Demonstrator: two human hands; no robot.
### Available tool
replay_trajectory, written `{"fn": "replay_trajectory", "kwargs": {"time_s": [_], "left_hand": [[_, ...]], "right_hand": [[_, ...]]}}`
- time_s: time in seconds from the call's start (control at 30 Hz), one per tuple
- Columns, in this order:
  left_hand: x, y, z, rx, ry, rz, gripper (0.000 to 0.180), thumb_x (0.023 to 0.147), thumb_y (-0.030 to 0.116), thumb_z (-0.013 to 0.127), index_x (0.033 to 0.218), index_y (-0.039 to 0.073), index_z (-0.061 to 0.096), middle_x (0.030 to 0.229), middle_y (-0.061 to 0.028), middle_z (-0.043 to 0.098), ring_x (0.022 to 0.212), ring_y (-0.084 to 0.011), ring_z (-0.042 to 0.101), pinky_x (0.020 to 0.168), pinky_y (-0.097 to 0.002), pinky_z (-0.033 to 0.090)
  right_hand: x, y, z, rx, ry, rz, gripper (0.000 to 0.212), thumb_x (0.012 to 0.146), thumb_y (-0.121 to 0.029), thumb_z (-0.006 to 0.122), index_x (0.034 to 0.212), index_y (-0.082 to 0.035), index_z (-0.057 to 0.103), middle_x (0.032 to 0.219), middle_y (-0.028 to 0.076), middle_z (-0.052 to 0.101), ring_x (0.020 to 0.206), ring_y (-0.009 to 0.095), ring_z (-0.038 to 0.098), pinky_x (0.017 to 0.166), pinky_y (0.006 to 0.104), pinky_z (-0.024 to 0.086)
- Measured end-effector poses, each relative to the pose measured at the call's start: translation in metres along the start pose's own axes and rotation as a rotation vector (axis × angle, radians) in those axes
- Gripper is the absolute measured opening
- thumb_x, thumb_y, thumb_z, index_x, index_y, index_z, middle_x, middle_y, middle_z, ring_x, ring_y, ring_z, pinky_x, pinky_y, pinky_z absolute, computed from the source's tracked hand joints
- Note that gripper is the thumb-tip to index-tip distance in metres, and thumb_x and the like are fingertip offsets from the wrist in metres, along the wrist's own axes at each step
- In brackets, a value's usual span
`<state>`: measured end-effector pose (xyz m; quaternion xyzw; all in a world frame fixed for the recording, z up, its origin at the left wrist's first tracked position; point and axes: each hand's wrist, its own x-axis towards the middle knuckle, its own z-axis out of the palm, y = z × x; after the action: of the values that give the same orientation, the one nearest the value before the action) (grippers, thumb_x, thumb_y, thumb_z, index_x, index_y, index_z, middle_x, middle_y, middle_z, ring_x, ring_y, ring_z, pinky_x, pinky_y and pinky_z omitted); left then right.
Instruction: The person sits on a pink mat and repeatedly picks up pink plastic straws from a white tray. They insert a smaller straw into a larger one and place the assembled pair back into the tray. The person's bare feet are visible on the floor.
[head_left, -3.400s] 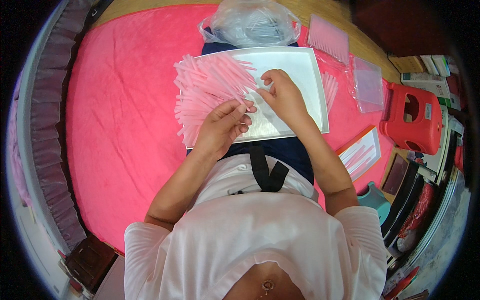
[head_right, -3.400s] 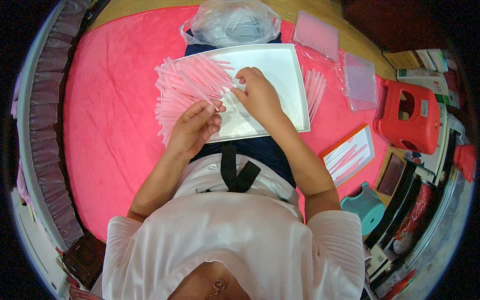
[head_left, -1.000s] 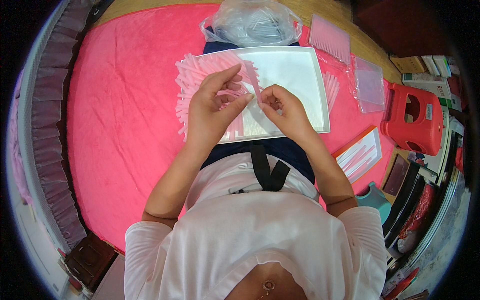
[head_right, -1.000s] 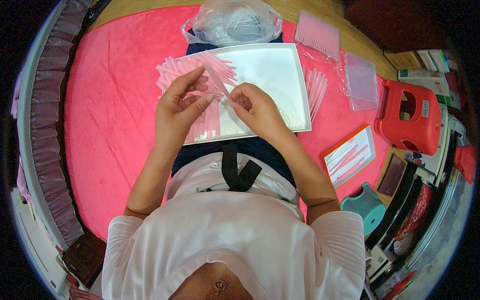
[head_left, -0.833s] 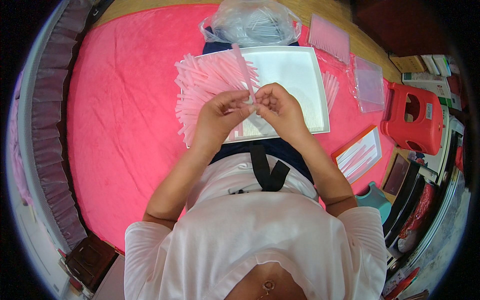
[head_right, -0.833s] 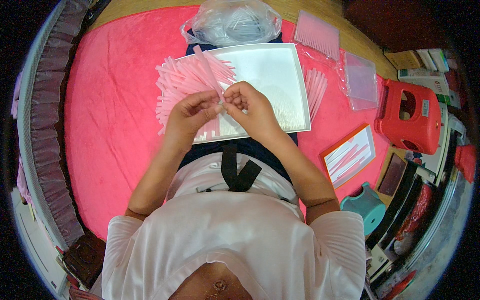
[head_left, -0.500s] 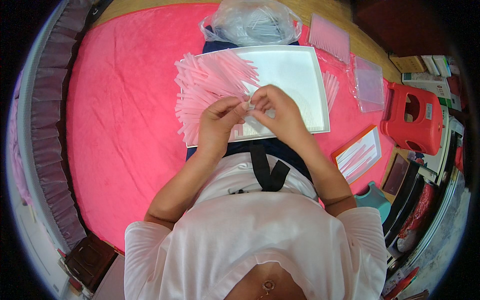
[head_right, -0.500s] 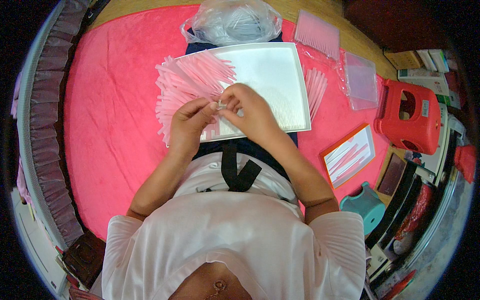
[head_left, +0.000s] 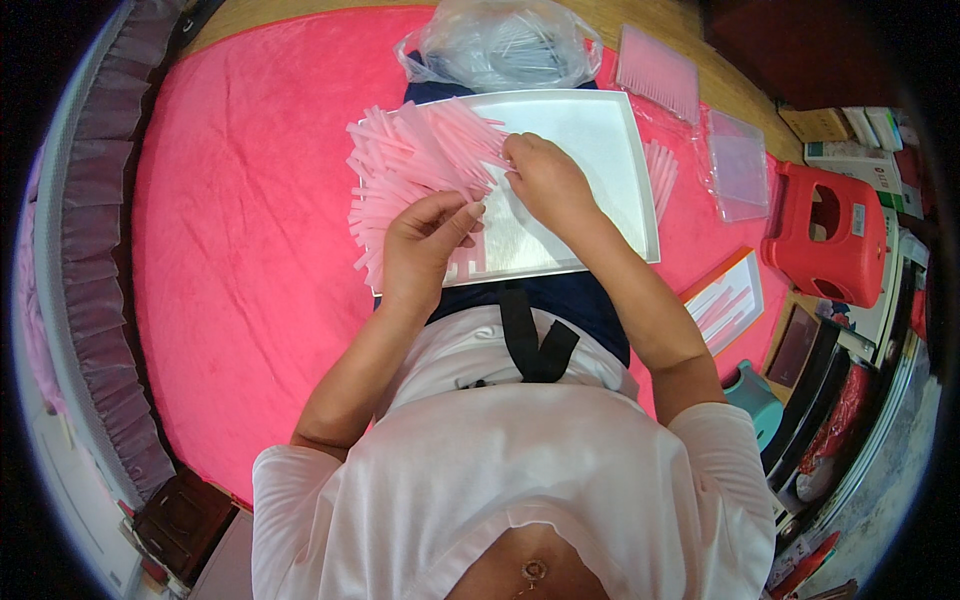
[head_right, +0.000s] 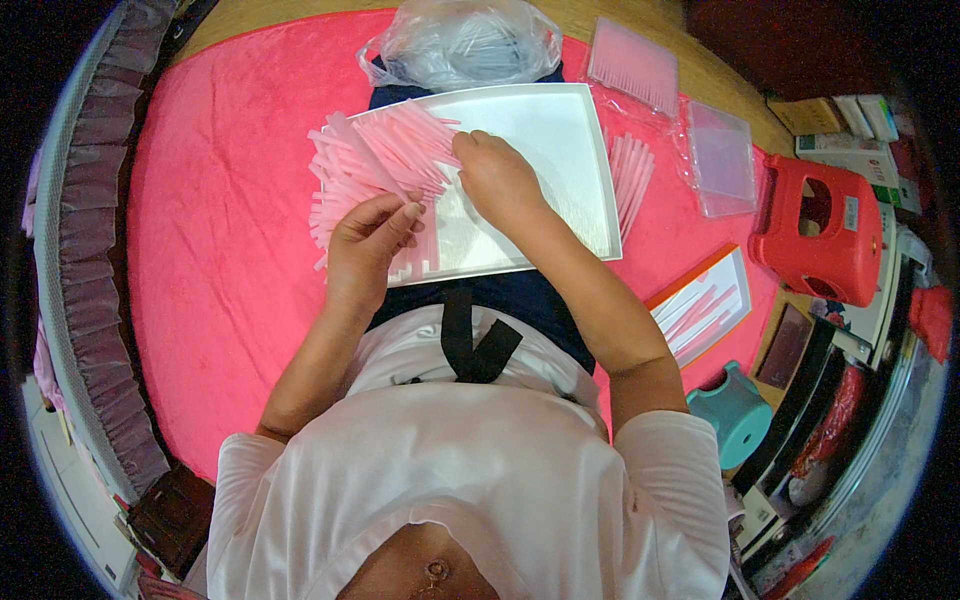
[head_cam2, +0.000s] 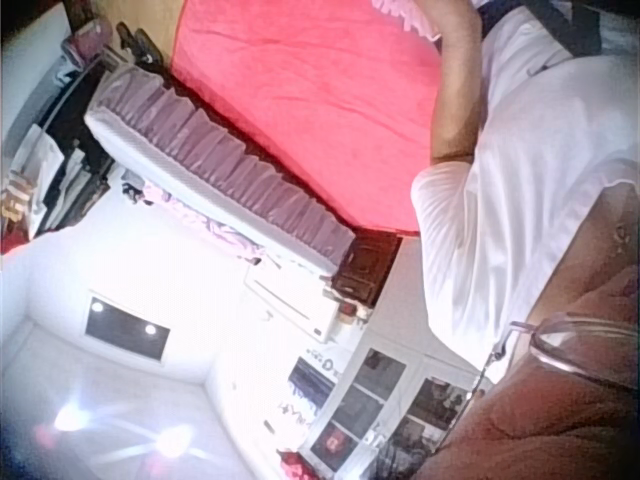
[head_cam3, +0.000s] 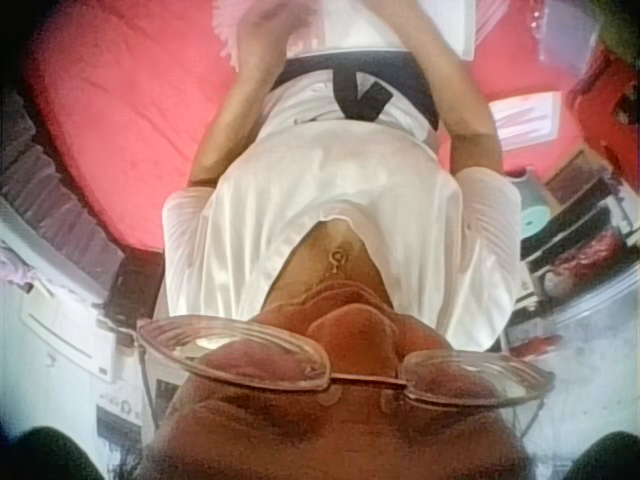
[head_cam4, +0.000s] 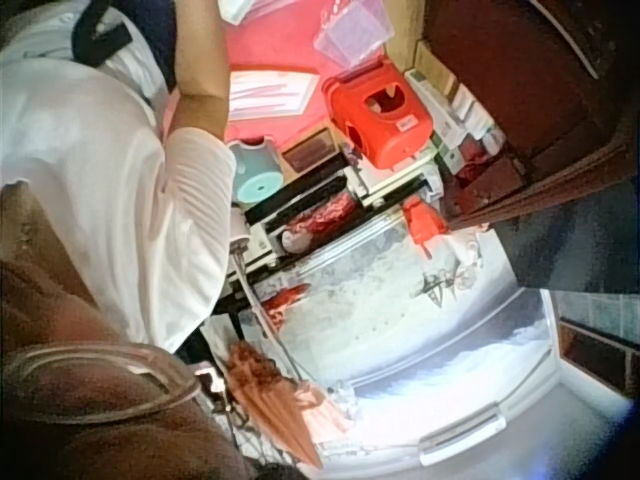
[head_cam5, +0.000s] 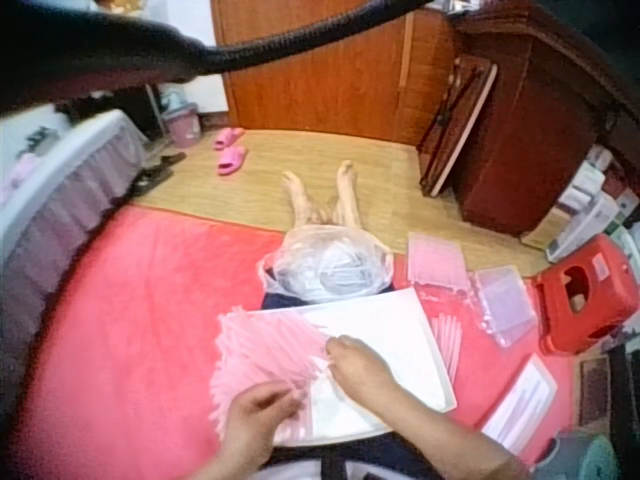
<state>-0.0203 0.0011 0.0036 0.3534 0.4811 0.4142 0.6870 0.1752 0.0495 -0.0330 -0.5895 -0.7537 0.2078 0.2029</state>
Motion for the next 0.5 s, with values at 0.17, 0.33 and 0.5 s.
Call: {"fn": "replay_trajectory", "kwargs": {"time_s": [0.17, 0.33, 0.5], "left_hand": [[0.000, -0.002, -0.002, 0.069, -0.025, 0.045, 0.016, 0.088, 0.008, 0.070, 0.102, 0.000, 0.069, 0.090, -0.0033, 0.068, 0.079, -0.0088, 0.059, 0.069, -0.0230, 0.047], [0.000, -0.011, -0.002, 0.218, -0.068, 0.152, 0.013, 0.087, 0.005, 0.071, 0.099, 0.000, 0.069, 0.094, -0.0031, 0.067, 0.078, -0.0073, 0.058, 0.068, -0.0212, 0.046], [-0.002, -0.011, 0.001, 0.429, -0.123, 0.217, 0.011, 0.087, 0.004, 0.071, 0.097, 0.000, 0.069, 0.095, -0.0026, 0.065, 0.078, -0.0072, 0.057, 0.066, -0.0208, 0.044]], "right_hand": [[-0.009, 0.011, -0.005, 0.079, 0.043, 0.043, 0.018, 0.078, -0.002, 0.061, 0.096, -0.001, 0.058, 0.092, 0.018, 0.061, 0.085, 0.039, 0.061, 0.076, 0.0451, 0.049], [-0.015, 0.013, -0.039, 0.663, 0.092, 0.184, 0.018, 0.084, -0.002, 0.064, 0.101, -0.001, 0.059, 0.089, 0.007, 0.061, 0.071, 0.014, 0.059, 0.063, 0.0287, 0.048], [-0.006, -0.019, -0.085, 1.298, 0.174, 0.144, 0.024, 0.089, -0.003, 0.066, 0.111, -0.002, 0.056, 0.095, 0.003, 0.061, 0.082, 0.008, 0.057, 0.070, 0.0211, 0.045]]}}
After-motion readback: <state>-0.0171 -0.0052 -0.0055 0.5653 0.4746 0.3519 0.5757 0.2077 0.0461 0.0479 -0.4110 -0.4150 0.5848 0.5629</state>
